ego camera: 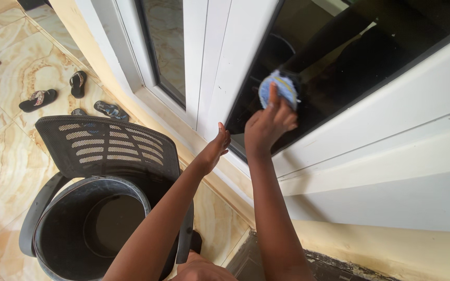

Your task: The person cleans a glass window with a cloth. They dip the cloth into a bucket of water, wring it, and wipe the glass panes and the white window frames.

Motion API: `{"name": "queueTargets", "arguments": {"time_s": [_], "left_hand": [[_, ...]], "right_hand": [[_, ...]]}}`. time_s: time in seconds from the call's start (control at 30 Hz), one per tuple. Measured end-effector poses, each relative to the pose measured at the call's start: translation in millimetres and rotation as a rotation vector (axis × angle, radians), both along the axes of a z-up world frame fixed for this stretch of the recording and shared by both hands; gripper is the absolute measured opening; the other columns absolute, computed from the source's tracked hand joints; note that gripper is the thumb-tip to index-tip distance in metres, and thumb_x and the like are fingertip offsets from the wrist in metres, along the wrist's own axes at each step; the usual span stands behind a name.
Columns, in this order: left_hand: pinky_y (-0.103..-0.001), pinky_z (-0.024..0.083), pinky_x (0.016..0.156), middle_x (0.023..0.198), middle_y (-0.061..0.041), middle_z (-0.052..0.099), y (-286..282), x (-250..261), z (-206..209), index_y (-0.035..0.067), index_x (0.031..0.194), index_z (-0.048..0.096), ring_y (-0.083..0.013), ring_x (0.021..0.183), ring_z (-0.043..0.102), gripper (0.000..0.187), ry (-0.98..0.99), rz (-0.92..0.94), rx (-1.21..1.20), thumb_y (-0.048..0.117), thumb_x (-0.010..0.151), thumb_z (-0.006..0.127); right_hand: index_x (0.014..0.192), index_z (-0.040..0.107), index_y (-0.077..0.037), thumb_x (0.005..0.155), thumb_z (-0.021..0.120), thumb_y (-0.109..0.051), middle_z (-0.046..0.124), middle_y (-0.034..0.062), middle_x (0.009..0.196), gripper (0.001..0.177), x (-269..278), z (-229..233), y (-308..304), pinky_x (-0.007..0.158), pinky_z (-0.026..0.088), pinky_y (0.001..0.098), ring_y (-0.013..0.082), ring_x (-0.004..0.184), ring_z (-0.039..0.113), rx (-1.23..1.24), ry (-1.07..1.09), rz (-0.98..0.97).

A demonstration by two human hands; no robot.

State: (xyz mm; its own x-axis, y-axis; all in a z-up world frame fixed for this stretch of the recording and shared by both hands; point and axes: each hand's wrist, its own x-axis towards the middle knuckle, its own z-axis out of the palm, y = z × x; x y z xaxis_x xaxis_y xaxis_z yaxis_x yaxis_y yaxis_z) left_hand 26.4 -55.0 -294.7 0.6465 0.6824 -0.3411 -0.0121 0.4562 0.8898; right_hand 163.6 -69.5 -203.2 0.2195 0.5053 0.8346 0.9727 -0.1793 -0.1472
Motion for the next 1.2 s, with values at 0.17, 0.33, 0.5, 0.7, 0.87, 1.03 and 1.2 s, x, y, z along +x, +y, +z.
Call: {"name": "queueTargets", "arguments": {"time_s": [0.17,0.33,0.5,0.7,0.87,1.03,1.2], "left_hand": [[-0.046,0.017,0.125,0.17,-0.021,0.007,-4,-31,-5,-0.003,0.159,0.004,-0.0307,0.159,0.009,0.119,-0.043,0.06,-0.016,0.088,0.082,0.012],[-0.044,0.017,0.125,0.17,-0.021,0.008,-10,-83,-14,-0.002,0.161,0.004,-0.0298,0.159,0.011,0.12,-0.003,0.177,-0.03,0.088,0.082,0.014],[-0.044,0.015,0.125,0.171,-0.017,0.003,-16,-138,-19,0.0,0.16,0.001,-0.027,0.16,0.007,0.119,0.015,0.266,-0.081,0.088,0.081,0.013],[-0.043,0.02,0.124,0.171,-0.018,0.014,-17,-128,-32,-0.001,0.16,0.008,-0.0267,0.158,0.016,0.118,-0.002,0.3,-0.133,0.087,0.083,0.013],[-0.042,0.02,0.124,0.171,-0.018,0.012,-25,-94,-23,-0.001,0.161,0.007,-0.0268,0.158,0.014,0.117,0.014,0.191,-0.098,0.087,0.084,0.012],[-0.041,0.019,0.125,0.171,-0.018,0.009,-38,-96,0,0.0,0.161,0.004,-0.0261,0.158,0.011,0.115,0.103,0.124,-0.061,0.085,0.084,0.007],[-0.041,0.017,0.125,0.171,-0.017,0.009,-61,-123,7,-0.002,0.16,0.006,-0.0244,0.159,0.009,0.112,0.073,0.161,-0.058,0.083,0.086,0.009]], "right_hand": [[0.157,0.042,-0.009,0.095,0.062,-0.005,0.059,0.0119,0.134,0.065,-18,-89,18,0.097,0.037,0.0461,0.0307,0.116,0.053,-0.198,-0.119,0.123],[0.157,0.044,-0.007,0.099,0.053,-0.005,0.06,0.0073,0.138,0.058,4,-211,-37,0.102,0.041,0.0416,0.0268,0.119,0.057,-0.573,-0.123,0.344],[0.153,0.038,-0.01,0.083,0.061,0.002,0.051,0.0178,0.141,0.075,-6,-214,-72,0.099,0.037,0.0547,0.0372,0.124,0.049,-0.653,0.161,0.062],[0.155,0.037,0.003,0.089,0.049,0.01,0.042,0.024,0.138,0.067,3,-105,-55,0.104,0.036,0.0582,0.0396,0.126,0.048,-0.028,0.148,0.002],[0.156,0.045,-0.005,0.093,0.055,0.004,0.047,0.0142,0.132,0.065,12,-63,-14,0.1,0.036,0.0505,0.0362,0.123,0.051,-0.007,-0.041,0.015],[0.156,0.046,-0.008,0.095,0.058,-0.005,0.061,0.0122,0.136,0.063,-2,-144,8,0.097,0.038,0.0484,0.0304,0.116,0.054,-0.263,-0.308,0.12],[0.154,0.048,-0.009,0.092,0.058,-0.003,0.062,0.0066,0.132,0.064,-14,-238,-35,0.098,0.039,0.04,0.0257,0.117,0.055,-0.592,-0.161,0.22]]}}
